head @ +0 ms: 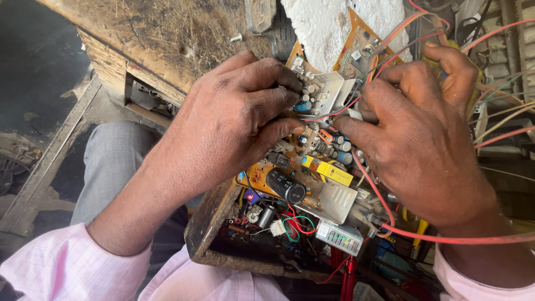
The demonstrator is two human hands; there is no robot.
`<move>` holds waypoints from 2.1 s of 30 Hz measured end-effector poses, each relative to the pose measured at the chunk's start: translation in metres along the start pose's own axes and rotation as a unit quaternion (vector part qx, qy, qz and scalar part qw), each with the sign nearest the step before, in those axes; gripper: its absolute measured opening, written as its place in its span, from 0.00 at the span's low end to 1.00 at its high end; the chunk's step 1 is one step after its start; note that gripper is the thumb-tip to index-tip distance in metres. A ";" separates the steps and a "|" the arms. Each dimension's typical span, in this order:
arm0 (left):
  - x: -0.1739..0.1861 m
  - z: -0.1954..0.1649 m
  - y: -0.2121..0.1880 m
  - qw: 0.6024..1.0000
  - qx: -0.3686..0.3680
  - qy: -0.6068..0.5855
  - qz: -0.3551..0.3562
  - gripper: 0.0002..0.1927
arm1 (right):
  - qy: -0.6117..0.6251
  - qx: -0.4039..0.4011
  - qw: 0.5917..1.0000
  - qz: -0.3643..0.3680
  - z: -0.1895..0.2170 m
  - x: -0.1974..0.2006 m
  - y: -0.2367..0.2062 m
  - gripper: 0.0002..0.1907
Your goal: The person uses a soldering iron and pliers to work on a small electronic component, then places it onto a circuit board. They continue to adjust and connect wires on the board using their hands and tools.
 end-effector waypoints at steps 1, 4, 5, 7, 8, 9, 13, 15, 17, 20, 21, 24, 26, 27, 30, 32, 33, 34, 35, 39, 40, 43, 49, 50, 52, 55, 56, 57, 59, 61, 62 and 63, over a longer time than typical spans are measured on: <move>0.000 0.000 0.000 1.000 0.000 0.001 0.000 0.13 | 0.005 0.001 1.000 -0.001 0.000 0.000 0.000 0.07; 0.000 -0.001 0.001 1.000 0.002 0.010 0.006 0.13 | 0.008 0.001 1.000 0.005 -0.002 -0.001 -0.001 0.08; 0.000 -0.001 0.001 1.000 0.000 0.008 0.004 0.13 | 0.015 0.000 1.000 0.005 -0.003 -0.001 -0.002 0.08; 0.000 -0.001 0.000 1.000 -0.006 0.002 0.001 0.13 | 0.030 -0.003 1.000 0.005 -0.003 -0.002 -0.003 0.09; 0.000 -0.001 0.000 1.000 -0.004 0.005 0.002 0.13 | 0.032 -0.004 0.999 0.006 -0.003 -0.003 -0.003 0.09; -0.001 0.000 0.000 1.000 -0.001 0.008 0.002 0.13 | 0.033 -0.004 0.999 0.007 -0.004 -0.003 -0.003 0.10; -0.001 0.002 -0.001 1.000 0.000 0.006 -0.001 0.13 | 0.050 -0.008 0.999 0.007 -0.004 -0.006 -0.002 0.11; 0.000 0.003 -0.001 1.000 -0.006 0.001 -0.003 0.13 | 0.048 -0.007 0.999 0.013 -0.004 -0.006 -0.001 0.12; 0.000 0.004 -0.002 1.000 -0.009 0.000 -0.005 0.13 | 0.047 -0.009 0.999 0.016 -0.004 -0.005 0.000 0.13; 0.000 0.006 -0.002 1.000 -0.006 0.004 -0.004 0.13 | 0.047 -0.014 0.999 0.016 -0.002 -0.004 0.002 0.14; 0.000 0.007 -0.002 1.000 -0.004 0.008 -0.004 0.13 | 0.045 -0.015 0.999 0.017 -0.001 -0.004 0.003 0.14; 0.000 0.008 -0.003 1.000 -0.001 0.008 -0.003 0.12 | 0.046 -0.012 0.999 0.014 0.000 -0.003 0.005 0.14; 0.001 0.009 -0.003 1.000 -0.003 0.007 -0.005 0.12 | 0.049 -0.011 0.999 0.013 0.001 -0.003 0.006 0.13; 0.001 0.009 -0.004 1.000 -0.005 0.007 -0.007 0.12 | 0.051 -0.011 0.999 0.013 0.001 -0.004 0.007 0.14; 0.002 0.010 -0.004 1.000 -0.011 0.007 -0.011 0.12 | 0.050 -0.013 0.998 0.020 0.001 -0.005 0.008 0.14; 0.002 0.010 -0.004 1.000 -0.012 0.006 -0.011 0.12 | 0.054 -0.016 0.998 0.024 0.001 -0.005 0.008 0.14; 0.002 0.010 -0.004 1.000 -0.011 0.007 -0.011 0.12 | 0.058 -0.017 0.998 0.023 0.001 -0.005 0.008 0.14; 0.002 0.011 -0.004 1.000 -0.010 0.007 -0.010 0.12 | 0.063 -0.018 0.998 0.023 0.001 -0.006 0.008 0.14; 0.002 0.011 -0.004 1.000 -0.011 0.006 -0.009 0.12 | 0.064 -0.018 0.998 0.023 0.001 -0.006 0.008 0.14; 0.003 0.011 -0.003 1.000 -0.007 0.006 -0.004 0.12 | 0.049 -0.019 0.998 0.028 0.000 -0.007 0.007 0.14; 0.002 0.011 -0.003 1.000 -0.003 0.007 -0.001 0.12 | 0.042 -0.019 0.998 0.032 0.000 -0.008 0.007 0.14; 0.002 0.011 -0.003 1.000 -0.003 0.004 -0.004 0.12 | 0.046 -0.018 0.999 0.019 0.000 -0.008 0.006 0.13; 0.000 0.009 -0.002 1.000 -0.003 0.002 -0.009 0.13 | 0.031 -0.020 0.999 0.015 0.000 -0.010 0.001 0.11; -0.001 0.009 -0.002 1.000 -0.002 0.001 -0.009 0.14 | 0.028 -0.019 0.999 0.016 -0.001 -0.011 0.000 0.11; -0.001 0.010 -0.001 1.000 0.000 0.000 -0.008 0.15 | 0.025 -0.018 0.999 0.017 -0.002 -0.012 -0.001 0.11; -0.002 0.009 -0.001 1.000 -0.002 -0.001 -0.005 0.14 | 0.040 -0.022 0.999 0.014 -0.004 -0.012 -0.002 0.12; -0.002 0.009 -0.001 1.000 -0.002 -0.001 -0.005 0.14 | 0.042 -0.023 0.999 0.013 -0.004 -0.012 -0.002 0.12; -0.001 0.009 -0.001 1.000 -0.003 0.000 -0.006 0.14 | 0.044 -0.023 0.999 0.013 -0.004 -0.012 -0.002 0.12; -0.001 0.009 -0.002 1.000 -0.004 -0.002 -0.007 0.14 | 0.043 -0.023 0.999 0.013 -0.003 -0.012 -0.001 0.12; -0.001 0.009 -0.001 1.000 -0.005 -0.005 -0.007 0.14 | 0.037 -0.023 0.999 0.013 -0.002 -0.011 -0.001 0.12; -0.001 0.009 -0.002 1.000 -0.005 -0.006 -0.006 0.14 | 0.038 -0.020 0.999 0.008 -0.002 -0.011 -0.001 0.11; 0.000 0.009 -0.002 1.000 -0.004 -0.007 -0.006 0.14 | 0.038 -0.018 0.999 0.004 -0.001 -0.010 -0.002 0.10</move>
Point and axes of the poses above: each hand's wrist, its own y-axis towards the middle knuckle, its own x-axis out of the back of the hand, z = x × y, the point moved 4 cm from there along y, towards the middle knuckle, and after that the axes turned 6 degrees about x, right-handed, at the moved point
